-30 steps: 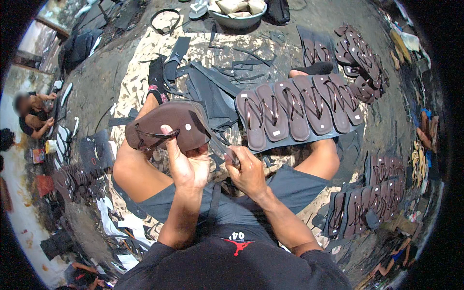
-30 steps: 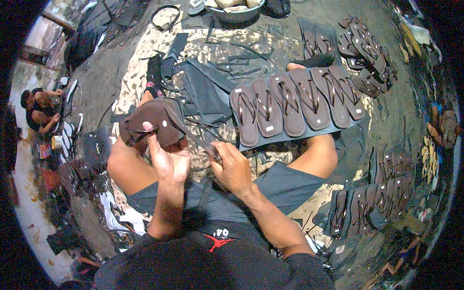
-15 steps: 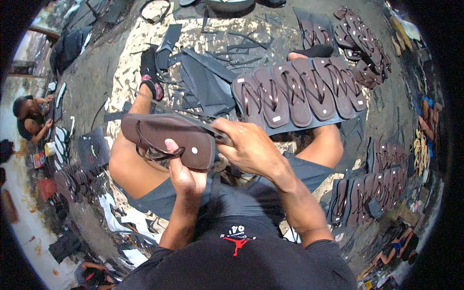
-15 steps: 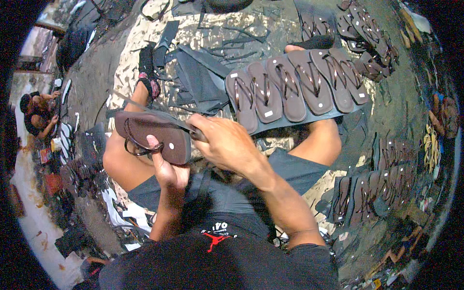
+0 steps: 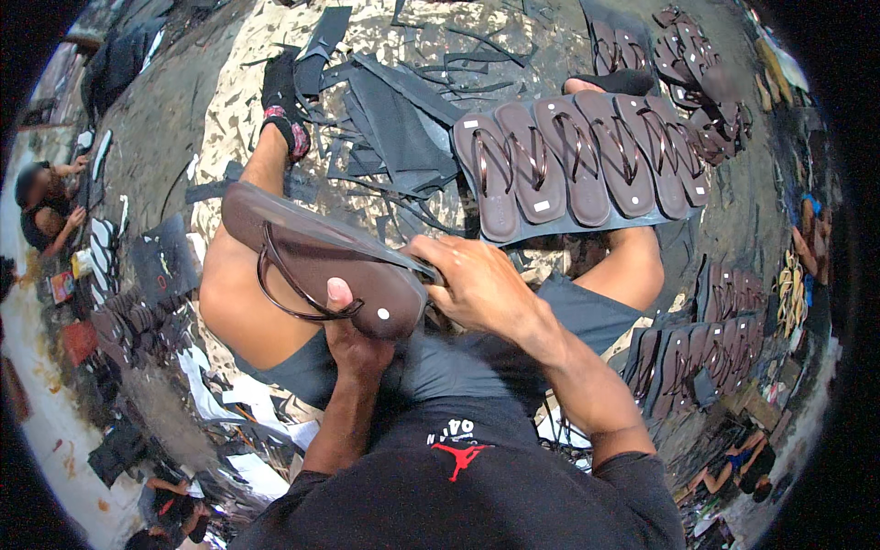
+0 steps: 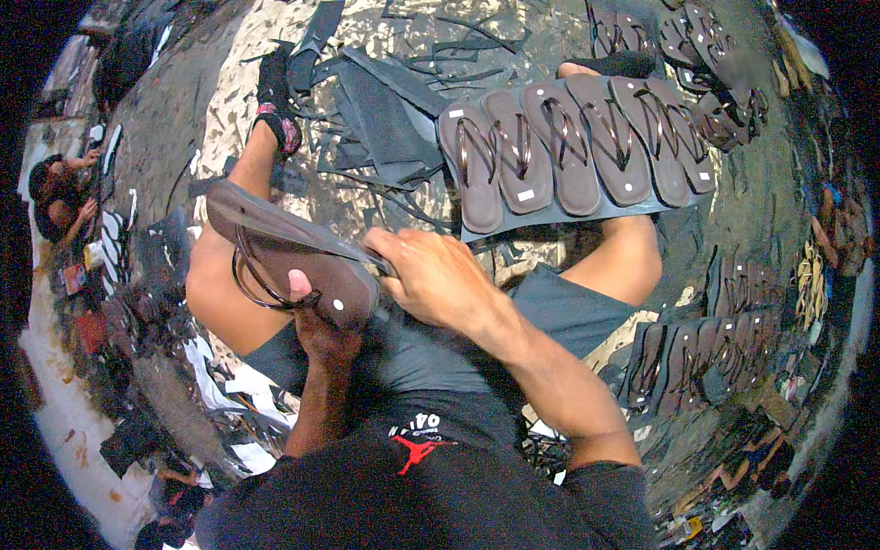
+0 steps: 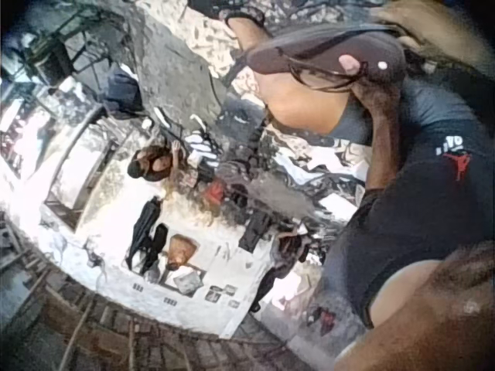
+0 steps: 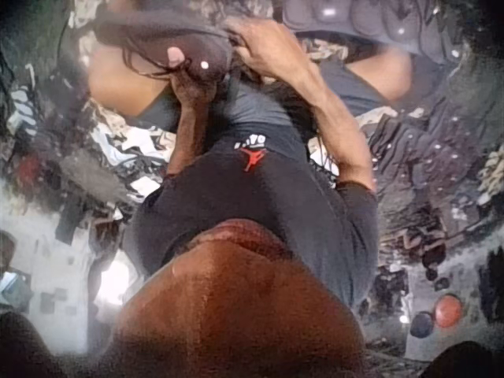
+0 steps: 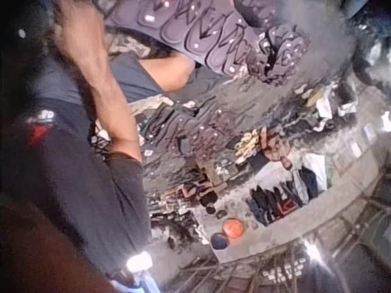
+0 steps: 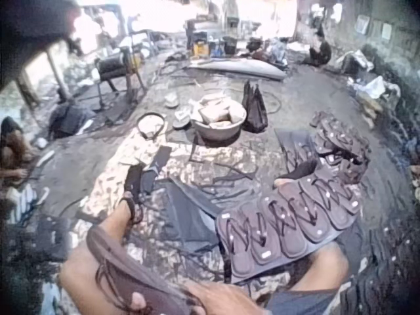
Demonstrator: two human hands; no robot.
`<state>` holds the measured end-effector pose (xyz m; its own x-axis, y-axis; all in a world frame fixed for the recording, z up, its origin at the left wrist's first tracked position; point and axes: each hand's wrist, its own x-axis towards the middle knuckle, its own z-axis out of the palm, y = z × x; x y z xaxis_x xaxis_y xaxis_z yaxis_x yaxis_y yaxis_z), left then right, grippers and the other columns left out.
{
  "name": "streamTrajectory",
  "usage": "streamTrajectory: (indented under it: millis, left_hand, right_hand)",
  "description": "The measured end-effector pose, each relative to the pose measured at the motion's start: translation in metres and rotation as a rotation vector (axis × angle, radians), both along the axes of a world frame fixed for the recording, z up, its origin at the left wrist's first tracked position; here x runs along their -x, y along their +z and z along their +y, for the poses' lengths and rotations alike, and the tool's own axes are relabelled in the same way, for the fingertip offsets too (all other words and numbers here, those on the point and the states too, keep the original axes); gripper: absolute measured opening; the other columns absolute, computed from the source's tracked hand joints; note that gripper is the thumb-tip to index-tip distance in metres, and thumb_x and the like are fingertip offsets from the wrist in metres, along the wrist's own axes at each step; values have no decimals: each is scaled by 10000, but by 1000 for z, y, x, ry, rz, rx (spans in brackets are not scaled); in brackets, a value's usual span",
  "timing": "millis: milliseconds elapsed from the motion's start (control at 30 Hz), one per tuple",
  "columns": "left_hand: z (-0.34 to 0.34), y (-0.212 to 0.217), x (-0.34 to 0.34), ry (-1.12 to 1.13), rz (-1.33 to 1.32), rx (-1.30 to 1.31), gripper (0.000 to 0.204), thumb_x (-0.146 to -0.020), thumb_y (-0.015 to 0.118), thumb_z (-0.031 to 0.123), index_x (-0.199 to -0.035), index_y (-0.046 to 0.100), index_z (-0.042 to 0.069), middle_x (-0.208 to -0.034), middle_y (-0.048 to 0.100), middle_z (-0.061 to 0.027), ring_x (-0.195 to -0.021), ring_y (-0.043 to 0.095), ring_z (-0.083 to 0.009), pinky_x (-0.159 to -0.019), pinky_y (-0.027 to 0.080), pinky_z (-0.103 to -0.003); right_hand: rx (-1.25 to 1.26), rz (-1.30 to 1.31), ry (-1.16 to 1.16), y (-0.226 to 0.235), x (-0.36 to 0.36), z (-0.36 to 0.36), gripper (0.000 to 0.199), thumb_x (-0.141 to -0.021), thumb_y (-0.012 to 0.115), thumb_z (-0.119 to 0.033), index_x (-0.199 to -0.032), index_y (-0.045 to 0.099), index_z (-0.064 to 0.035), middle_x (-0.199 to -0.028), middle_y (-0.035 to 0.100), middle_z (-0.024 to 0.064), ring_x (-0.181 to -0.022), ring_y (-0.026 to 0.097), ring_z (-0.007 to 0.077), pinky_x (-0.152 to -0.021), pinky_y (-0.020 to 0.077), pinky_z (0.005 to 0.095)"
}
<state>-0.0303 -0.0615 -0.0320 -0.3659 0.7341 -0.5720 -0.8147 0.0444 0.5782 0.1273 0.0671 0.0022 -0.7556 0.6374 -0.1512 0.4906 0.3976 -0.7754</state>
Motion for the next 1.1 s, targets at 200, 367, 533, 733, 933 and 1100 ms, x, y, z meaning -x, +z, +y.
streamTrajectory:
  millis: [200,367,533,733,933,1100]
  left_hand:
    - [-10,14,-2,-8,55,63,783,-865,691,606,-1341,510,10,-1211,619,-118,-1056,631,-264,-913,537,-414]
    - [17,-8,13,-176,288,111,445,-1036,536,324,-1298,556,-34,-1208,638,-152,-1064,640,-237,-922,538,-415]
    - [71,-26,-34,-569,204,18,647,-1057,483,468,-1515,415,15,-1454,536,-102,-1284,533,-224,-1046,424,-356]
    - [134,-119,-112,-833,422,140,981,-884,775,403,-1572,238,-45,-1521,471,-173,-1394,448,-272,-1171,313,-418]
    - [174,-186,-94,-888,648,375,1017,-768,804,585,-1401,475,-140,-1395,567,-286,-1313,545,-342,-1112,397,-419]
    - [164,-134,-98,-703,670,320,944,-859,685,618,-1388,487,-139,-1350,592,-259,-1215,587,-326,-1040,451,-422]
  right_hand:
    - [203,227,-33,-14,70,23,375,-902,707,-325,-1135,631,-41,-890,713,185,-807,711,312,-726,555,441]
    - [941,328,-229,-28,8,14,663,-972,590,-602,-1034,686,51,-713,680,65,-534,617,96,-453,492,249]
    - [870,629,-1010,-19,-101,52,360,-966,692,-384,-1088,657,-47,-697,618,6,-533,581,116,-450,489,282]
    - [351,1209,-1201,36,-180,69,498,-999,670,-327,-1378,530,-35,-1087,684,114,-762,586,102,-622,520,261]
    - [440,433,-1089,-7,-177,-6,452,-994,652,-191,-1381,495,-17,-836,583,19,-672,577,101,-576,492,265]
    - [429,28,-842,-14,-143,-58,402,-1037,565,-239,-1356,453,-23,-874,663,224,-823,691,331,-696,554,444]
